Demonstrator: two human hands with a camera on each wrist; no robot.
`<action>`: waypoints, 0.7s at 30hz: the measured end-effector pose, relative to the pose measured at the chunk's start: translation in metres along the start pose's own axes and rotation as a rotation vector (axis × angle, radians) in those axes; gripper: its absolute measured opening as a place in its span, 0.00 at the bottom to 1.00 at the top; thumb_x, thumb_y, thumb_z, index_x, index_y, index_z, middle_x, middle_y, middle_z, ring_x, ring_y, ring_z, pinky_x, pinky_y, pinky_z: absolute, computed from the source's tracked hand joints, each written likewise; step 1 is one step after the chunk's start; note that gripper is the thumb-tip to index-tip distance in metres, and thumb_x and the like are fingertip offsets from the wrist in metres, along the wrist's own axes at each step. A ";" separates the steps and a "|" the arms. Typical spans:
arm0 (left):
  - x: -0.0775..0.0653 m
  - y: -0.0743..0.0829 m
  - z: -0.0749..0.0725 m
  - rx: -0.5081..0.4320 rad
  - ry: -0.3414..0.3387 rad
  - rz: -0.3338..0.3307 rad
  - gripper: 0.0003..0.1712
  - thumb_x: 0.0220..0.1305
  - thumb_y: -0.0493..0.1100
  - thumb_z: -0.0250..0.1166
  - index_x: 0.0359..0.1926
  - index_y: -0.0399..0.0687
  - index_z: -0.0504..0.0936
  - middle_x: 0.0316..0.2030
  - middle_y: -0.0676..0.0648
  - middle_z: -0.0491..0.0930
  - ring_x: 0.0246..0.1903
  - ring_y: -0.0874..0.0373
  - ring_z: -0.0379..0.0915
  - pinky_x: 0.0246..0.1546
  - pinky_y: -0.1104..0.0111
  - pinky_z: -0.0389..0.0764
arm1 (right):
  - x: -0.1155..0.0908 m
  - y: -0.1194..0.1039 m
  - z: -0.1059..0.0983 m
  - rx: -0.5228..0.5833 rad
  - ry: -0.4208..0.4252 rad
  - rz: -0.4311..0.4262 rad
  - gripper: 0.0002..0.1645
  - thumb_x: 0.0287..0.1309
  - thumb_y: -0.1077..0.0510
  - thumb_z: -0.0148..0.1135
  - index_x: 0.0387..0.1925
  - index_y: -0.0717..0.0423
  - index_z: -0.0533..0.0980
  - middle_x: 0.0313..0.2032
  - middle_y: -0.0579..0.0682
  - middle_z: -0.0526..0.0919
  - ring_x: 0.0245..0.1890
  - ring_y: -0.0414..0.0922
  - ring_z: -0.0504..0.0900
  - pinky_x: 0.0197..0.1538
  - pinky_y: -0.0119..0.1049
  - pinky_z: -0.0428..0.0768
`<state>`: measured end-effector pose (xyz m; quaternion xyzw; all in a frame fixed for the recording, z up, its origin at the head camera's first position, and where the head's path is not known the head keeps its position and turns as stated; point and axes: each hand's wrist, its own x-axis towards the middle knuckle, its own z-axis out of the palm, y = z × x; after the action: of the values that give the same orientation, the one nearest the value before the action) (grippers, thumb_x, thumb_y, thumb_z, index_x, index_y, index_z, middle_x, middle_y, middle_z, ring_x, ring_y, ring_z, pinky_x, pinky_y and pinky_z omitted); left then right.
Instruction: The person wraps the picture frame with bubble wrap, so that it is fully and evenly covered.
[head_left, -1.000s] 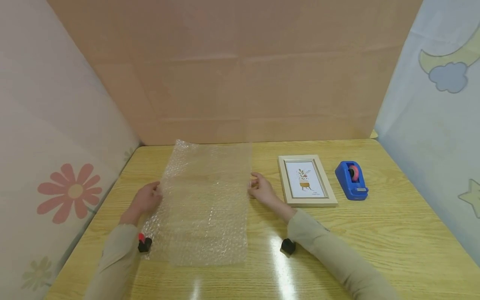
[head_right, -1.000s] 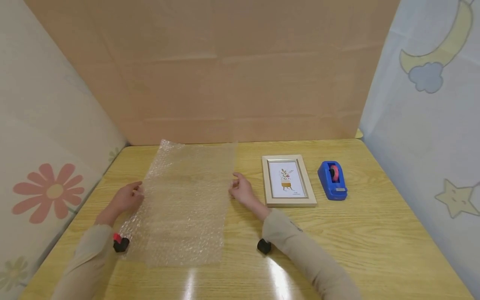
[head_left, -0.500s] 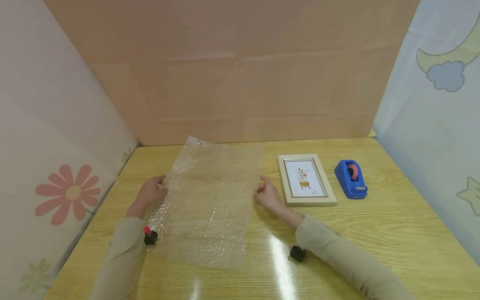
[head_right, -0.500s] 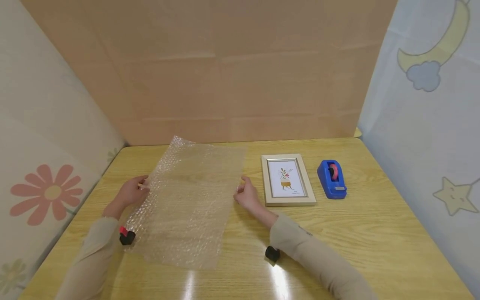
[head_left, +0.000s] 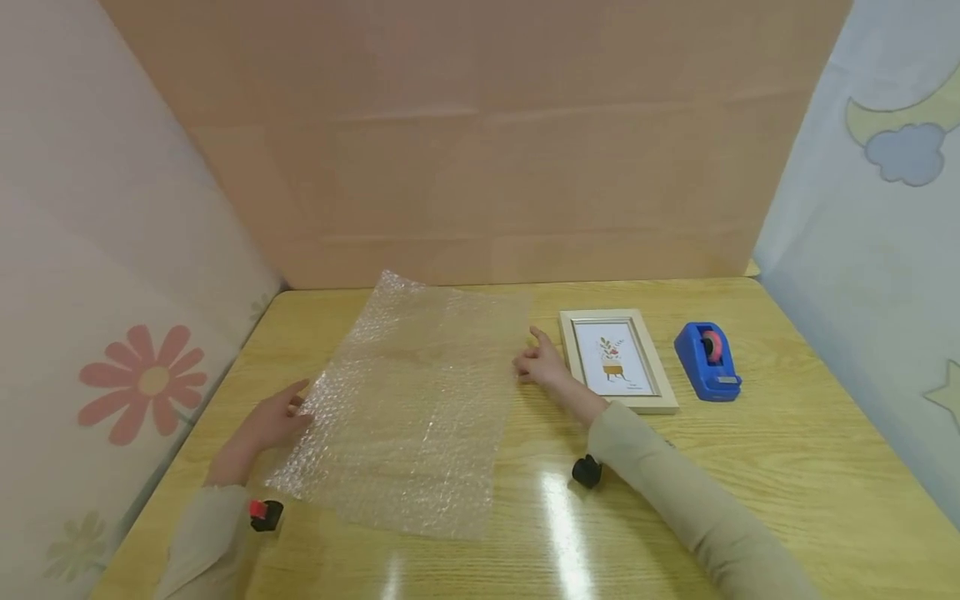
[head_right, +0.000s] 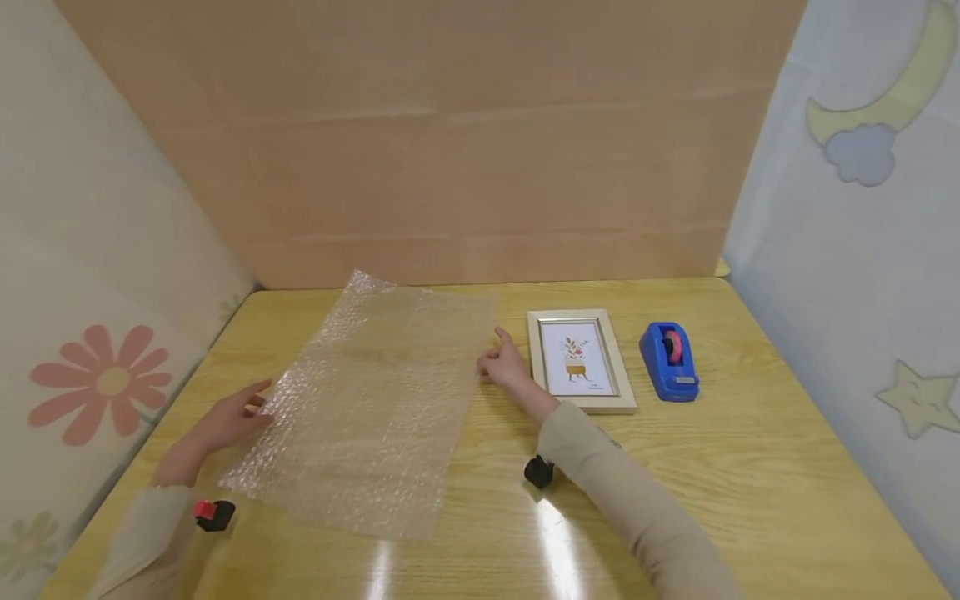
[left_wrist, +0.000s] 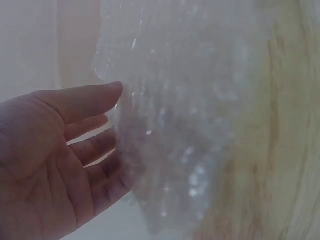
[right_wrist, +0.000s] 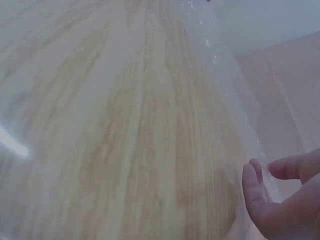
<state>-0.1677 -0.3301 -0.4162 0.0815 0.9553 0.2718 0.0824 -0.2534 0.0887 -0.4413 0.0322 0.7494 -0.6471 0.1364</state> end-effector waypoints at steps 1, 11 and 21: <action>0.001 0.000 -0.001 -0.004 -0.009 -0.003 0.34 0.57 0.35 0.60 0.59 0.21 0.57 0.41 0.26 0.73 0.38 0.38 0.74 0.32 0.56 0.78 | -0.001 0.000 -0.001 -0.004 -0.004 -0.001 0.46 0.55 0.72 0.51 0.70 0.57 0.40 0.40 0.59 0.71 0.30 0.43 0.76 0.35 0.32 0.80; 0.026 0.002 -0.007 0.029 -0.004 0.042 0.24 0.56 0.30 0.57 0.54 0.26 0.67 0.34 0.34 0.76 0.34 0.42 0.74 0.33 0.54 0.76 | -0.029 0.003 -0.004 -0.020 0.049 -0.049 0.46 0.53 0.76 0.51 0.68 0.64 0.38 0.34 0.59 0.73 0.26 0.43 0.77 0.33 0.35 0.81; 0.017 0.003 -0.007 0.033 0.046 0.071 0.25 0.57 0.33 0.60 0.53 0.23 0.66 0.34 0.32 0.76 0.33 0.42 0.74 0.33 0.54 0.76 | -0.026 -0.001 -0.017 -0.015 0.105 -0.030 0.48 0.57 0.69 0.53 0.69 0.61 0.35 0.43 0.60 0.70 0.30 0.42 0.77 0.34 0.31 0.80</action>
<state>-0.1849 -0.3277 -0.4103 0.1105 0.9578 0.2605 0.0496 -0.2315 0.1080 -0.4317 0.0539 0.7607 -0.6409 0.0876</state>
